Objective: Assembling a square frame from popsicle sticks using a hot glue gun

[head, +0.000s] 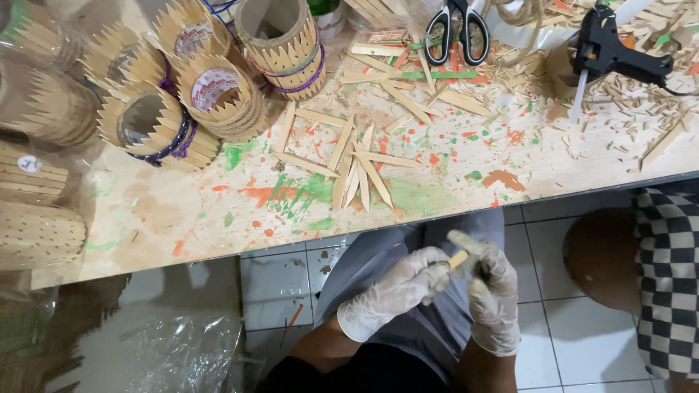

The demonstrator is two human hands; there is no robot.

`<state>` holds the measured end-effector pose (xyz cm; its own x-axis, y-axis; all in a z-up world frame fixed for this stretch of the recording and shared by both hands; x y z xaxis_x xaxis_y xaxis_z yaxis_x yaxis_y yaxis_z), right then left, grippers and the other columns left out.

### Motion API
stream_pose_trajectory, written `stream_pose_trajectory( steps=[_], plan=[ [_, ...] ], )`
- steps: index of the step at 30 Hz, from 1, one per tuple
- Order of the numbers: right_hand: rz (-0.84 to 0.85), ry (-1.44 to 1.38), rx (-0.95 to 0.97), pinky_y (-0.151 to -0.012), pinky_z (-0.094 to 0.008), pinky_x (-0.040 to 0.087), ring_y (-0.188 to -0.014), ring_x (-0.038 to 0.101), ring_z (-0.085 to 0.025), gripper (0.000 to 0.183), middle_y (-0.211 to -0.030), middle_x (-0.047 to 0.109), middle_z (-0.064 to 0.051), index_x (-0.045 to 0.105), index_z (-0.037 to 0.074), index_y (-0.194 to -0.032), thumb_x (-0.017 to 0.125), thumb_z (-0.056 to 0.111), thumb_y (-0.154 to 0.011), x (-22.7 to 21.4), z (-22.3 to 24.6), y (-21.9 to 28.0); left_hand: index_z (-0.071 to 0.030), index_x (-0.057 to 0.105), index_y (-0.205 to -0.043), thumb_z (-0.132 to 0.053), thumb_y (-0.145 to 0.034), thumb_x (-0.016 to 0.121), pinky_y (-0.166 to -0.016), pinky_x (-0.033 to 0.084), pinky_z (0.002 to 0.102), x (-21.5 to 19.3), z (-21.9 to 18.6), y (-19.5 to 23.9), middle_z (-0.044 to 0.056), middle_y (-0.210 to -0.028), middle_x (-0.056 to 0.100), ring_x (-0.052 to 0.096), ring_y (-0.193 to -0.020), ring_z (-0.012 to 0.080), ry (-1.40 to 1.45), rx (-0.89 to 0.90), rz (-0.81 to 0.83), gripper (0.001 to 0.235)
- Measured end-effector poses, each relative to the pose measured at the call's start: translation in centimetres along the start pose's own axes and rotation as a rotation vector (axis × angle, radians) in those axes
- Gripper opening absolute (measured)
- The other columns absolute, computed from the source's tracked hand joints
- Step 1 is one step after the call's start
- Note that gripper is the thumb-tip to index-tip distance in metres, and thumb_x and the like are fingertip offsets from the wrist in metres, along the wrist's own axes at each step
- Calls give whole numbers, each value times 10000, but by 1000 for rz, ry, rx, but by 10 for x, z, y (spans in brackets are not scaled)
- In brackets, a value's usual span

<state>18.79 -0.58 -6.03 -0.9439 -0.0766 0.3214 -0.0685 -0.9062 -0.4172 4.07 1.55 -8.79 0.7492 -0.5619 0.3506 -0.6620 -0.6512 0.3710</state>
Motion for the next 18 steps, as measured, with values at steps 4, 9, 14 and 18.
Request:
stream_pose_trajectory(
  steps=[4,9,14,18],
  plan=[
    [-197,480,201,-825,-265,426,-904,508,-163,600,-1009,497,-49,623,140,-1362,400,565,-1002,-32,-23,18,-99,572,-1111,-212,-1128,419,-442,251,192,-3,-32,16,13,-897,517,339,-584,48,315,167,-12,191],
    [4,520,-51,-719,-238,532,-770,641,-134,161,-1011,711,-84,594,124,-1202,551,195,-1064,-34,-29,18,-55,619,-1039,-229,-1128,404,-427,168,215,-2,-48,27,-25,-592,348,219,-482,60,365,130,-50,291],
    [25,696,-20,-621,-271,522,-667,659,-181,123,-865,722,-78,634,87,-962,675,203,-966,-11,-6,-3,-57,642,-983,-262,-1123,443,-432,196,209,-3,-45,32,-24,-623,408,254,-490,50,375,153,-58,318],
    [38,792,-15,-568,-271,451,-581,559,-152,197,-798,691,-25,614,97,-875,665,265,-965,-4,-1,-8,-43,650,-993,-227,-1131,441,-433,205,204,-3,-43,34,5,-723,526,278,-500,42,385,179,-46,311]
  ],
)
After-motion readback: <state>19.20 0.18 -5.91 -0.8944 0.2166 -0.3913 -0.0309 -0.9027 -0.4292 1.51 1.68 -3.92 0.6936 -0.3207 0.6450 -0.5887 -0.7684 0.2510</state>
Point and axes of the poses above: each hand's wrist, its own y-axis away from the middle knuckle, its own x-axis out of the palm, z = x × y, the point moved 3 cm from there along -y, towards the middle knuckle
